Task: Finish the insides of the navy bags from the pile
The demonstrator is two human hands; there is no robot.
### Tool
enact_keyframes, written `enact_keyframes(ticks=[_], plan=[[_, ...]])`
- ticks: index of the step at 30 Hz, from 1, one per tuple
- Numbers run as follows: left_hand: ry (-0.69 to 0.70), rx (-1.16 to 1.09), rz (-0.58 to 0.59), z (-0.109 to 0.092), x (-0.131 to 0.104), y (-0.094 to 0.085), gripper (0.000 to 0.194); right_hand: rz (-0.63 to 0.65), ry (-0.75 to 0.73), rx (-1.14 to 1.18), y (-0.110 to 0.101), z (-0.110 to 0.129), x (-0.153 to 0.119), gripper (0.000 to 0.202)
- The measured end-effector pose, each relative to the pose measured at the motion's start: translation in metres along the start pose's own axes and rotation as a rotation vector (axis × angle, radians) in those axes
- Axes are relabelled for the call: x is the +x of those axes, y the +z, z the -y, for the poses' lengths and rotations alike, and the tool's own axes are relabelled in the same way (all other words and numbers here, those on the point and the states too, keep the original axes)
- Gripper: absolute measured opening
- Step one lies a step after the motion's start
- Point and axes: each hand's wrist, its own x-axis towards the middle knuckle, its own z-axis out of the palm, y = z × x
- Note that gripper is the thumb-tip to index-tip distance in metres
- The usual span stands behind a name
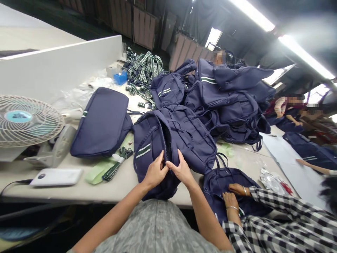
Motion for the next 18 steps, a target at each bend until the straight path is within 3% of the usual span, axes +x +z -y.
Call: enact_keyframes(ticks=[4,7,9,12,14,16,18], plan=[[0.153,-0.003,0.099,0.003,-0.004,0.009,0.056,0.100,-0.083,0.030,0.008,0.009,-0.002,0.090],[0.226,0.024,0.157,0.002,-0.008,0.009,0.047,-0.004,-0.001,-0.107,0.008,0.012,0.004,0.087],[0.225,0.001,0.130,0.004,-0.005,0.006,0.033,-0.082,0.061,-0.250,0.009,0.014,0.014,0.081],[0.040,0.036,-0.151,0.017,0.014,-0.004,0.027,-0.103,0.110,-0.438,0.010,0.019,0.025,0.065],[-0.110,0.192,-0.331,0.028,0.034,-0.012,0.029,-0.104,0.120,-0.522,0.014,0.021,0.026,0.055],[-0.238,0.356,-0.328,0.039,0.055,-0.017,0.055,-0.117,0.118,-0.579,0.017,0.021,0.024,0.049],[-0.345,0.400,-0.221,0.046,0.072,-0.019,0.065,-0.124,0.125,-0.624,0.019,0.019,0.022,0.046]])
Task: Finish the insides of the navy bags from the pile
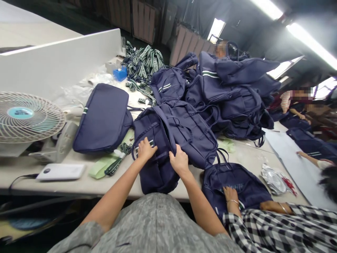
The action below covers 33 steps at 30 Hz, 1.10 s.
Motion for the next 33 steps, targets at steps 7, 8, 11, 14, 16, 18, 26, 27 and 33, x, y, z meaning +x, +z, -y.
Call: enact_keyframes(ticks=[7,8,11,14,16,18,26,27,33], plan=[[-0.002,-0.137,0.100,0.023,0.025,-0.003,0.019,-0.023,0.051,-0.037,0.001,-0.019,0.009,0.048],[-0.012,-0.179,0.108,0.030,0.025,-0.006,0.017,-0.024,0.061,-0.026,0.001,-0.022,0.011,0.048],[-0.046,-0.341,0.157,0.052,0.024,-0.014,0.022,-0.029,0.074,0.011,0.002,-0.027,0.015,0.046],[-0.053,-0.497,0.180,0.063,0.022,-0.011,0.032,-0.038,0.072,0.020,0.004,-0.030,0.016,0.047],[-0.057,-0.564,0.170,0.064,0.021,-0.006,0.036,-0.041,0.071,0.013,0.004,-0.030,0.017,0.048],[-0.063,-0.602,0.160,0.065,0.022,-0.002,0.037,-0.037,0.071,0.007,0.003,-0.030,0.016,0.049],[-0.060,-0.562,0.130,0.069,0.027,0.005,0.038,-0.355,-0.170,0.027,0.010,-0.017,-0.004,0.066],[-0.060,-0.534,0.116,0.069,0.027,0.006,0.038,-0.413,-0.209,0.025,0.011,-0.013,-0.005,0.063],[-0.044,-0.345,0.040,0.064,0.022,0.002,0.048,-0.652,-0.345,0.026,-0.002,0.022,-0.001,0.043]])
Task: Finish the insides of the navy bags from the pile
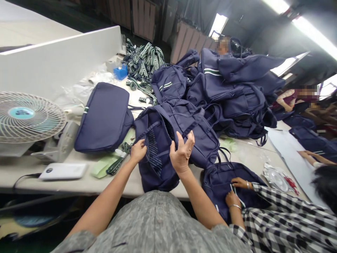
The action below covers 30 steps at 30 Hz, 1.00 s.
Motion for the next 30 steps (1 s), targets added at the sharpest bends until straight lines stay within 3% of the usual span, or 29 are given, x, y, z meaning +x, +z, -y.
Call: enact_keyframes(ticks=[4,9,14,21,23,26,30], plan=[[0.031,0.080,-0.030,-0.007,-0.008,-0.004,0.055,0.028,-0.192,0.104,-0.005,0.018,0.014,0.044],[0.076,0.120,-0.057,-0.010,-0.014,-0.007,0.051,0.321,-0.443,0.181,0.025,0.017,0.023,0.043],[0.116,0.122,-0.092,-0.008,-0.015,-0.007,0.042,0.486,-0.201,-0.078,0.064,0.001,0.027,0.056],[0.207,0.197,-0.101,-0.007,-0.015,-0.004,0.032,0.530,0.052,-0.223,0.071,-0.004,0.034,0.088],[0.282,0.258,-0.122,-0.012,-0.019,-0.002,0.029,0.626,0.118,-0.224,0.075,-0.006,0.041,0.085],[0.476,0.486,-0.150,-0.020,-0.023,0.003,0.029,0.794,0.181,-0.224,0.082,-0.013,0.055,0.060],[0.591,0.694,0.078,-0.027,-0.019,0.008,0.030,0.884,0.253,-0.091,0.090,-0.024,0.065,0.049]])
